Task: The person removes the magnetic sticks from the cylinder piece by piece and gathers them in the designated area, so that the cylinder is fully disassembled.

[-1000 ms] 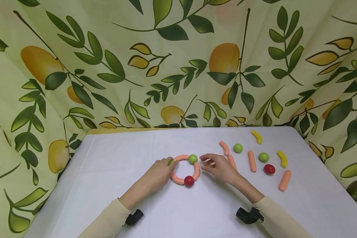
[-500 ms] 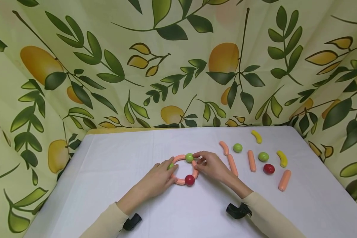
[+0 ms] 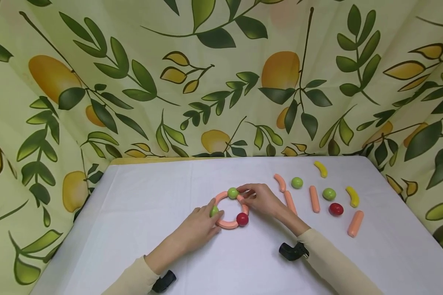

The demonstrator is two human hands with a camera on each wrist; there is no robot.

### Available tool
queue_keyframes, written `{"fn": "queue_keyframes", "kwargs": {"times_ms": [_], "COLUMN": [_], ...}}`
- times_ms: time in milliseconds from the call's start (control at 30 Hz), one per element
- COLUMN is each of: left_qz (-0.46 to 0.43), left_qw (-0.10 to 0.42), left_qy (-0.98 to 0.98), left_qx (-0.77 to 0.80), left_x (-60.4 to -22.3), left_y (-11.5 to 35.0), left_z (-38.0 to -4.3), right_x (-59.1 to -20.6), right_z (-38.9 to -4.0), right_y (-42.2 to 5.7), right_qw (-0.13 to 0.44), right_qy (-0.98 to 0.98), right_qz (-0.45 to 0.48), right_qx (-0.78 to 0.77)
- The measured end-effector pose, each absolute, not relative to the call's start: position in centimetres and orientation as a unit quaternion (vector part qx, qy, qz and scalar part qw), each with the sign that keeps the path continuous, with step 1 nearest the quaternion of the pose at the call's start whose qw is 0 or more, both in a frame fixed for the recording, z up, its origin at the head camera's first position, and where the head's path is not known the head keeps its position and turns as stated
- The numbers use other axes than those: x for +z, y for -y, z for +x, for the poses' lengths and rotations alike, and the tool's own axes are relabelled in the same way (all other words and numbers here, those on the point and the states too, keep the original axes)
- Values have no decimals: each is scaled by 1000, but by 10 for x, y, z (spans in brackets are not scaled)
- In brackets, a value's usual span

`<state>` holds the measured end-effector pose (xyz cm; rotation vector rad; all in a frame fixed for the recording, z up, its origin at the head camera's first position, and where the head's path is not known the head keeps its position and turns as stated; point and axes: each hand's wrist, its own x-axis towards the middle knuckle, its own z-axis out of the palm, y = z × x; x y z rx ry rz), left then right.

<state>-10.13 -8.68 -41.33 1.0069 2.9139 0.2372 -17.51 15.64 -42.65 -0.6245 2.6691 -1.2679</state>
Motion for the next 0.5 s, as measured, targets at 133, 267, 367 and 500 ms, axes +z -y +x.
{"fn": "queue_keyframes", "kwargs": {"times_ms": [133, 267, 367, 500], "left_qz": [321, 329, 352, 370], "left_qw": [12, -11, -13, -1], "left_qy": [-945, -943, -935, -926], "left_qx": [54, 38, 47, 69], "left_x": [-412, -410, -408, -408], "left_y": [84, 81, 78, 77], "left_z": [-97, -94, -90, -84], "right_x": [-427, -426, -423, -416], "right_z": [-179, -176, -170, -156], "right_y": [-157, -157, -160, -165], "right_qw": [66, 55, 32, 11], "right_qy": [-879, -886, -897, -904], "right_qz": [-211, -210, -204, -215], "right_qx": [-423, -410, -390, -369]}}
